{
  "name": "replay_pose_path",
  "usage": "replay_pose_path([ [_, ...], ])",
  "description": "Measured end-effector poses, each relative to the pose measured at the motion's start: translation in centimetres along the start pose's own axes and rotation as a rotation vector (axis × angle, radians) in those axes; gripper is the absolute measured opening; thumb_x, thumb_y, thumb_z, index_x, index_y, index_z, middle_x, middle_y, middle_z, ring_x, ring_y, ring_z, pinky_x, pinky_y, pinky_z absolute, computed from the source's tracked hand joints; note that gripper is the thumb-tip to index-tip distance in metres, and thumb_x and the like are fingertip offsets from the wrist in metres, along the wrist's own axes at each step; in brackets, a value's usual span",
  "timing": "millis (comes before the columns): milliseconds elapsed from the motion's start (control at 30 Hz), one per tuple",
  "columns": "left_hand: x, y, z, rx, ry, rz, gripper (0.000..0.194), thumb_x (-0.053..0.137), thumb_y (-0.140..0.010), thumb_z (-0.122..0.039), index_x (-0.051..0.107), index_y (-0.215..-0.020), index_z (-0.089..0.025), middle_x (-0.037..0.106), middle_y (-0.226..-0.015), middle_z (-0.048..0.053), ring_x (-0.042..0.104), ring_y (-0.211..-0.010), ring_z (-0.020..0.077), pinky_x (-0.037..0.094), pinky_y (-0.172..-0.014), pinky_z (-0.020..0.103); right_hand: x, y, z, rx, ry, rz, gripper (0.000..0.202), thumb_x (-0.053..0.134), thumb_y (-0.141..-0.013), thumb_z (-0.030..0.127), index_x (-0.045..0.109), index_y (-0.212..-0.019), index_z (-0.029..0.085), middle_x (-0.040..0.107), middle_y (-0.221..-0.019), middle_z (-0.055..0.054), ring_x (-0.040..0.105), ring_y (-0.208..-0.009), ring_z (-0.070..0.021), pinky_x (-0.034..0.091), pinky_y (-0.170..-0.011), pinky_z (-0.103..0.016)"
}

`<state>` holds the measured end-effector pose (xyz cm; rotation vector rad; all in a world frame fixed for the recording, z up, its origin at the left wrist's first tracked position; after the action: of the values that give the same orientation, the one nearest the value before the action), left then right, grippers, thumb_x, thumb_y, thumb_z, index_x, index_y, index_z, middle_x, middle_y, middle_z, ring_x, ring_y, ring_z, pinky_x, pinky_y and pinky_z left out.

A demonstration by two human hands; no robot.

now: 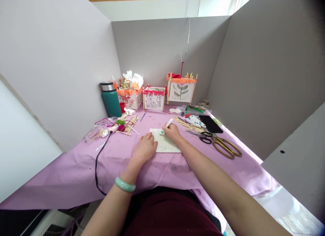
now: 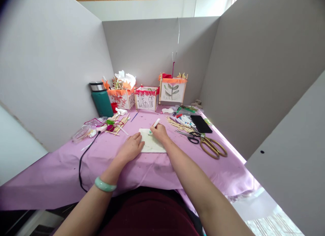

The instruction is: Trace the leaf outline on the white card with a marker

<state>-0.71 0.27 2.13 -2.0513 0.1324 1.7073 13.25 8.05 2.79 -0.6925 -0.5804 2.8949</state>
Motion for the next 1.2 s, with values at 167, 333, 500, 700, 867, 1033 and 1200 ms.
replay_pose_path([
  [167,0.0,0.0,0.0,0.006,-0.001,-0.006,0.038,0.036,-0.093,-0.030,0.054,-0.120,-0.010,0.046,-0.139,0.017,0.042,-0.129,0.0254,0.029,-0.108,0.042,0.1,0.0,0.1,-0.014,-0.028,0.011,0.016,0.047,-0.068,0.028,0.054,-0.059,0.017,0.054,-0.054,0.001,0.049,-0.055,-0.0117,0.034,-0.053,-0.021],
  [333,0.0,0.0,0.0,0.004,-0.012,-0.009,0.036,0.036,-0.092,-0.030,0.055,-0.118,-0.013,0.047,-0.138,0.016,0.042,-0.129,0.0245,0.028,-0.108,0.041,0.4,0.2,0.4,-0.027,-0.065,0.043,0.022,0.047,-0.074,0.032,0.054,-0.060,0.017,0.056,-0.055,0.001,0.048,-0.052,-0.0102,0.035,-0.052,-0.020],
  [500,-0.2,0.1,-0.2,0.008,-0.019,0.002,0.037,0.034,-0.093,-0.031,0.055,-0.118,-0.013,0.047,-0.138,0.015,0.043,-0.128,0.0246,0.029,-0.107,0.040,1.3,0.5,0.7,-0.038,-0.069,0.130,0.022,0.050,-0.075,0.032,0.056,-0.060,0.016,0.056,-0.055,0.002,0.048,-0.050,-0.0095,0.035,-0.052,-0.020],
  [700,-0.2,0.1,-0.2,0.003,-0.018,0.006,0.038,0.034,-0.093,-0.030,0.055,-0.118,-0.012,0.046,-0.139,0.016,0.043,-0.128,0.0248,0.029,-0.108,0.040,1.8,0.5,0.6,-0.046,-0.070,0.164,0.020,0.050,-0.075,0.030,0.057,-0.062,0.016,0.055,-0.054,0.002,0.048,-0.050,-0.0094,0.035,-0.051,-0.020],
  [867,-0.2,0.1,-0.2,0.008,-0.011,-0.001,0.036,0.035,-0.093,-0.030,0.055,-0.117,-0.013,0.047,-0.138,0.016,0.043,-0.128,0.0251,0.030,-0.107,0.042,1.4,0.6,1.0,-0.065,-0.053,0.143,0.018,0.049,-0.074,0.028,0.055,-0.062,0.016,0.055,-0.057,0.002,0.048,-0.053,-0.0095,0.035,-0.053,-0.019],
  [1033,-0.2,0.0,-0.2,0.009,-0.002,-0.003,0.034,0.036,-0.093,-0.029,0.055,-0.116,-0.014,0.048,-0.138,0.015,0.043,-0.128,0.0243,0.030,-0.107,0.041,1.1,0.7,1.3,-0.053,-0.031,0.127,0.016,0.049,-0.072,0.026,0.055,-0.061,0.017,0.055,-0.054,0.002,0.048,-0.053,-0.0102,0.035,-0.053,-0.019],
  [1200,-0.3,0.0,-0.1,0.008,-0.001,-0.018,0.034,0.036,-0.092,-0.030,0.056,-0.116,-0.014,0.049,-0.137,0.015,0.044,-0.126,0.0247,0.030,-0.106,0.041,0.8,0.6,1.2,-0.039,-0.015,0.105,0.016,0.048,-0.070,0.026,0.053,-0.058,0.017,0.053,-0.052,0.003,0.047,-0.052,-0.0106,0.034,-0.053,-0.020],
])
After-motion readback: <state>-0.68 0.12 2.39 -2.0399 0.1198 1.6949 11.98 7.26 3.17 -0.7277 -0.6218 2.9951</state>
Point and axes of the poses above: each hand's wrist, its own y-axis away from the middle knuckle, its own x-axis out of the palm, z = x × y, the point moved 9 cm from there along -y, towards the middle knuckle
